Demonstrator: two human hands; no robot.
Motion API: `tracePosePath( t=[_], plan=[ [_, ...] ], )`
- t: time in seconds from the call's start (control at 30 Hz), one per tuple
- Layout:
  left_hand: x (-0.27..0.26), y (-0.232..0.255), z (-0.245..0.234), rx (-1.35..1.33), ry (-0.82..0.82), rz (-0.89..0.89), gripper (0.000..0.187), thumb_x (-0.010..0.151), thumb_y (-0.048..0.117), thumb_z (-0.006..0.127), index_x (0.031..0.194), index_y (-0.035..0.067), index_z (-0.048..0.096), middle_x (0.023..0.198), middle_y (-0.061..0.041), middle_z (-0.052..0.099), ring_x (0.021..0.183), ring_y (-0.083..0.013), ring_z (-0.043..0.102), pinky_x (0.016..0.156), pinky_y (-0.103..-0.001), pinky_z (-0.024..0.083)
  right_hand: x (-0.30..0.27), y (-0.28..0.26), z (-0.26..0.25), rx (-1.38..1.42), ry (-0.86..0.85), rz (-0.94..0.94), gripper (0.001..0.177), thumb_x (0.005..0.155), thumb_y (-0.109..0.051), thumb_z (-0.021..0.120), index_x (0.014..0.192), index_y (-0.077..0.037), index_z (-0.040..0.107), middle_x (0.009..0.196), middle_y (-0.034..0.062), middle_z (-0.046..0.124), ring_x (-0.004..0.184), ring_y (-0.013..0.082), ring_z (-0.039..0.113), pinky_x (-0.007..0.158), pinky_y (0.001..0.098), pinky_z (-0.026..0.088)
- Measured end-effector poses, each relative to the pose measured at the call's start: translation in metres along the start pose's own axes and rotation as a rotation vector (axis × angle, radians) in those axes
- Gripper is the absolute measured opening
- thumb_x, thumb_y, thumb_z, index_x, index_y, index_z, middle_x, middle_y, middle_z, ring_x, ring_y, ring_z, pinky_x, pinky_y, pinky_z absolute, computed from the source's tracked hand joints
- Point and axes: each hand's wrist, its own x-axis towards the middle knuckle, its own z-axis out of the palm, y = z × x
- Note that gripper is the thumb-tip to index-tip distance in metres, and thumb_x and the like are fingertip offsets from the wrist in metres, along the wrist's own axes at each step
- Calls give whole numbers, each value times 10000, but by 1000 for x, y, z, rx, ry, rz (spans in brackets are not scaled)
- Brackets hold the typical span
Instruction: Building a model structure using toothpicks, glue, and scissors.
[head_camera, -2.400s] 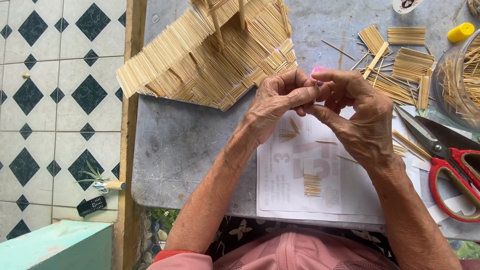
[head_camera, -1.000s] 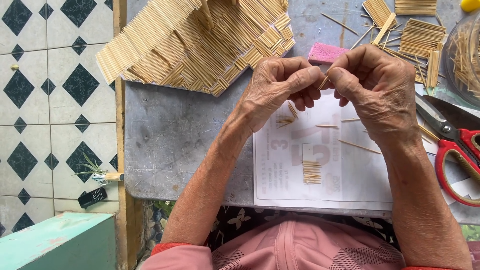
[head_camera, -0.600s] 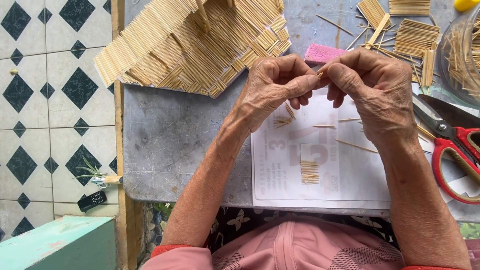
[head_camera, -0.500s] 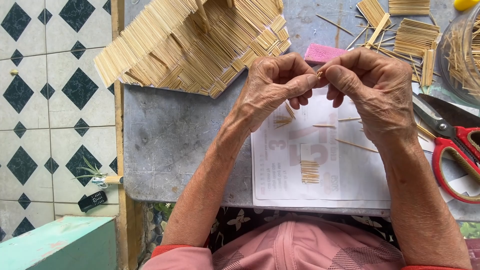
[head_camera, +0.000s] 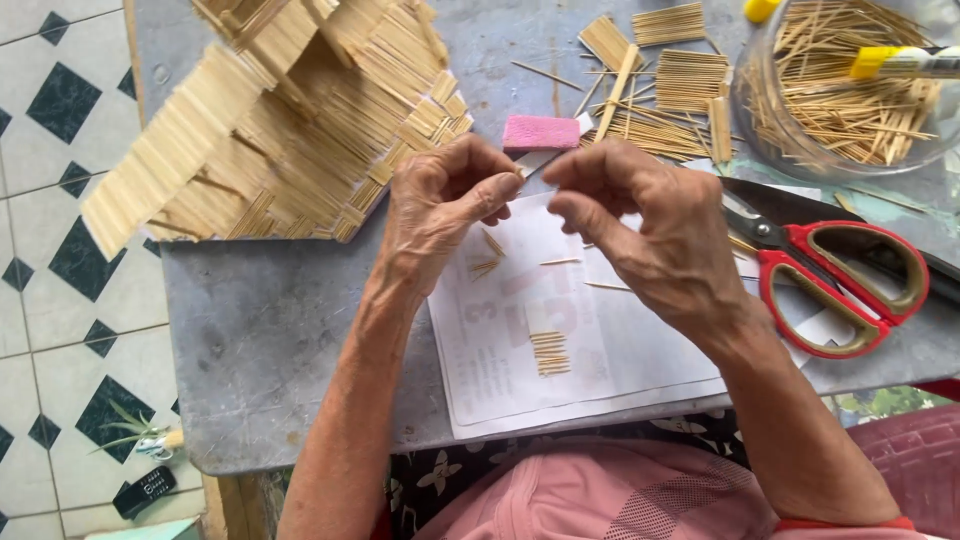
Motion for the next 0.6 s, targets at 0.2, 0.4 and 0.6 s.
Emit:
tracePosePath(
  t=[0.2,0.4,0.6],
  plan=[
    [2,-7,2,-139,28,-5,49,744,112,597,752,69,577,651,-3,560,555,-61,503,509,-167,439,-64,11,-67,-491,-21,46,140,757,-29,611,890,16,609,849,108,608,644,148,555,611,234,449],
    [0,-7,3,-140,-24,40,70,742,114,579,780,56,570,693,-12,556,600,-67,495,559,-179,452,-118,102,-98,-719,-40,223,450,703,-130,651,1101,47,542,1002,165,517,1002,266,451,816,323,408],
    [1,-12,4,-174,-62,33,105,725,138,585,773,45,576,646,-15,554,559,-77,518,531,-172,454,-138,191,-106,-351,39,561,395,770,23,528,1156,75,464,1027,224,488,865,338,496,803,385,390]
  ],
)
